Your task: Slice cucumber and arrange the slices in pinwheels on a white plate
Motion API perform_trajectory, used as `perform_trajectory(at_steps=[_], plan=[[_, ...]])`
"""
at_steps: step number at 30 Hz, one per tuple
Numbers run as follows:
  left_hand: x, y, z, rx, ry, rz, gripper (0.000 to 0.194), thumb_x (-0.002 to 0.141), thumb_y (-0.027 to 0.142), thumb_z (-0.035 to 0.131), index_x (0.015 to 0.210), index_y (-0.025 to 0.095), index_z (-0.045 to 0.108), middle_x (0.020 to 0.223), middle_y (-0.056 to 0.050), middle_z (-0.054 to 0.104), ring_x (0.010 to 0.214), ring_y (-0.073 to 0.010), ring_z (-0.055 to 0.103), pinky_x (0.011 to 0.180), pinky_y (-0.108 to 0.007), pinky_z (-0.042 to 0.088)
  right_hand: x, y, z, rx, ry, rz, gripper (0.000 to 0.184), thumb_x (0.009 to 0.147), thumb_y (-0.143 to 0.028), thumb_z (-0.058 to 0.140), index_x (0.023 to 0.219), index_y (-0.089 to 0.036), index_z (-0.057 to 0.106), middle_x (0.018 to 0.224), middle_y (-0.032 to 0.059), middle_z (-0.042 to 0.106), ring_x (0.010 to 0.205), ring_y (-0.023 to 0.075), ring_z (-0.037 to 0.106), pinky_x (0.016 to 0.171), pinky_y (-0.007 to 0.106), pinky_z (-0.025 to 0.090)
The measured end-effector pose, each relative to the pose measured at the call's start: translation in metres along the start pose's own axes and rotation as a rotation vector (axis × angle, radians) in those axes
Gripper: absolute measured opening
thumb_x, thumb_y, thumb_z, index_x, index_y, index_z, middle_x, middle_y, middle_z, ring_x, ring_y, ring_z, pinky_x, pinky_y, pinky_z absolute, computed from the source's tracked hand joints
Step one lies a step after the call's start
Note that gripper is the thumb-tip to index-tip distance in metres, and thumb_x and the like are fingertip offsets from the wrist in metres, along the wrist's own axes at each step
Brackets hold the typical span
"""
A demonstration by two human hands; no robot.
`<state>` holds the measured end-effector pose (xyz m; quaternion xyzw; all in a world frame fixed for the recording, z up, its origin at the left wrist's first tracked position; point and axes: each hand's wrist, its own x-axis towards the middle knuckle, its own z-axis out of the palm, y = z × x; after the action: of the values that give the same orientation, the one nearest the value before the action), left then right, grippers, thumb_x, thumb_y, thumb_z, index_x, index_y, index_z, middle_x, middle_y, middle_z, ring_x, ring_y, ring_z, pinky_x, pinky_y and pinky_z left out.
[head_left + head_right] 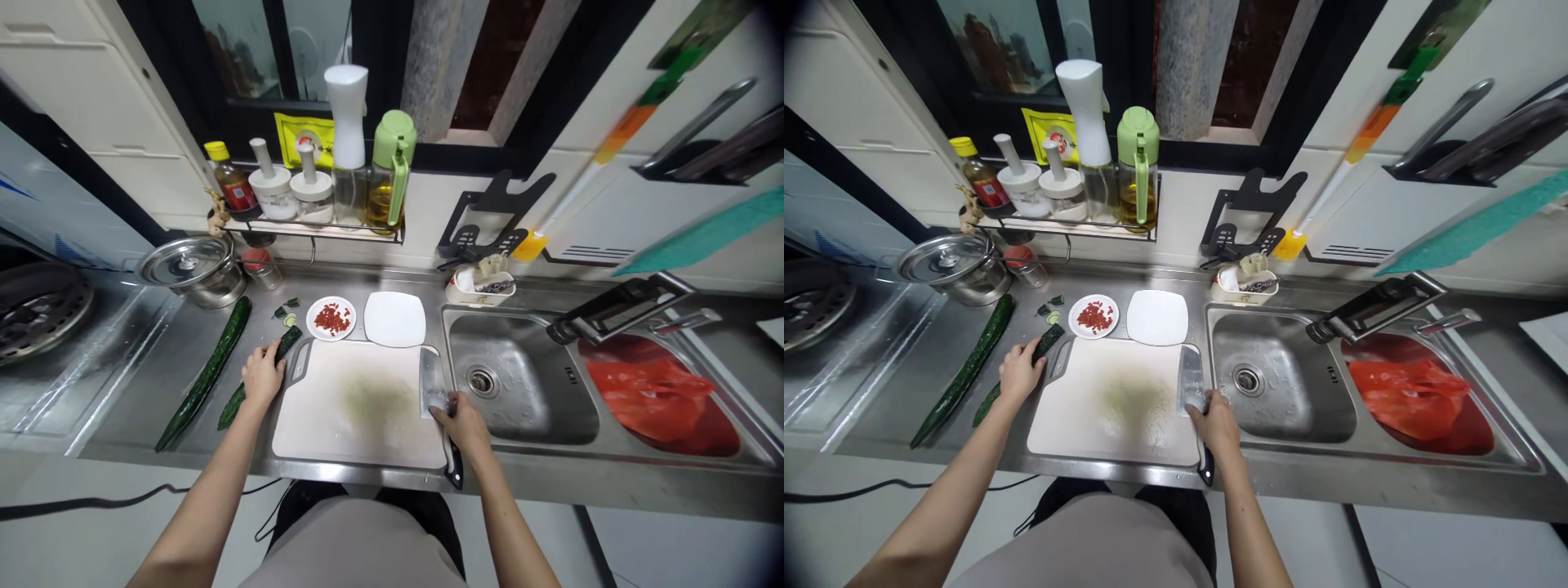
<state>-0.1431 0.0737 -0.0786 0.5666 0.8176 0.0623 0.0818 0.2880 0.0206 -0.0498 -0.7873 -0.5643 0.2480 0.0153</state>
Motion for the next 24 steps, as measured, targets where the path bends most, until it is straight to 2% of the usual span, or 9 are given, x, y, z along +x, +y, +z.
perform_trajectory(at_steps=[3, 7, 10, 13, 19, 24], plan=[[0.002, -0.007, 0.0, 0.003, -0.013, 0.036, 0.051, 0.089, 0.03, 0.046, 0.14, 0.028, 0.045, 0.12, -0.013, 0.055, 0.108, -0.0287, 0.053, 0.09, -0.042, 0.044, -0.009, -0.003, 0.001, -0.038, -0.045, 0.015, 0.05, 0.079, -0.042, 0.061, 0.12, -0.015, 0.05, 0.101, 0.01, 0.065, 0.093, 0.0232, 0.063, 0.071, 0.028, 0.04], [0.001, -0.016, -0.002, -0.07, 0.026, 0.105, 0.051, 0.087, 0.025, 0.049, 0.138, 0.024, 0.049, 0.112, -0.013, 0.059, 0.103, -0.0265, 0.056, 0.092, -0.039, 0.045, -0.008, -0.004, 0.002, -0.04, -0.058, 0.006, 0.052, 0.079, -0.037, 0.063, 0.123, -0.014, 0.048, 0.101, 0.0115, 0.066, 0.096, 0.0239, 0.063, 0.073, 0.028, 0.041], [-0.009, -0.02, -0.007, -0.188, 0.052, 0.187, 0.053, 0.086, 0.027, 0.05, 0.139, 0.022, 0.047, 0.112, -0.012, 0.061, 0.104, -0.0257, 0.057, 0.092, -0.039, 0.046, -0.005, -0.002, 0.004, -0.024, -0.055, -0.005, 0.053, 0.078, -0.035, 0.065, 0.123, -0.013, 0.049, 0.102, 0.013, 0.066, 0.098, 0.0246, 0.063, 0.074, 0.028, 0.041], [-0.026, -0.019, -0.011, -0.311, 0.006, 0.31, 0.052, 0.086, 0.03, 0.05, 0.138, 0.024, 0.048, 0.114, -0.009, 0.062, 0.106, -0.0238, 0.058, 0.095, -0.038, 0.046, -0.002, 0.001, 0.007, -0.001, -0.05, -0.005, 0.053, 0.076, -0.034, 0.067, 0.122, -0.014, 0.05, 0.104, 0.0131, 0.066, 0.098, 0.0247, 0.063, 0.075, 0.028, 0.042], [-0.061, 0.006, -0.006, -0.417, -0.171, 0.524, 0.052, 0.087, 0.032, 0.05, 0.139, 0.026, 0.047, 0.12, -0.008, 0.062, 0.109, -0.0219, 0.059, 0.096, -0.036, 0.046, 0.0, 0.008, 0.007, -0.005, -0.082, -0.01, 0.049, 0.077, -0.034, 0.067, 0.119, -0.013, 0.054, 0.106, 0.0141, 0.067, 0.098, 0.0247, 0.063, 0.074, 0.027, 0.041], [-0.073, 0.031, 0.005, -0.384, -0.291, 0.587, 0.052, 0.086, 0.026, 0.052, 0.138, 0.027, 0.048, 0.117, -0.008, 0.063, 0.107, -0.0215, 0.059, 0.094, -0.035, 0.045, -0.005, 0.013, -0.001, 0.03, -0.093, 0.011, 0.039, 0.076, -0.035, 0.065, 0.108, -0.014, 0.058, 0.094, 0.0095, 0.069, 0.086, 0.0225, 0.063, 0.066, 0.025, 0.039]])
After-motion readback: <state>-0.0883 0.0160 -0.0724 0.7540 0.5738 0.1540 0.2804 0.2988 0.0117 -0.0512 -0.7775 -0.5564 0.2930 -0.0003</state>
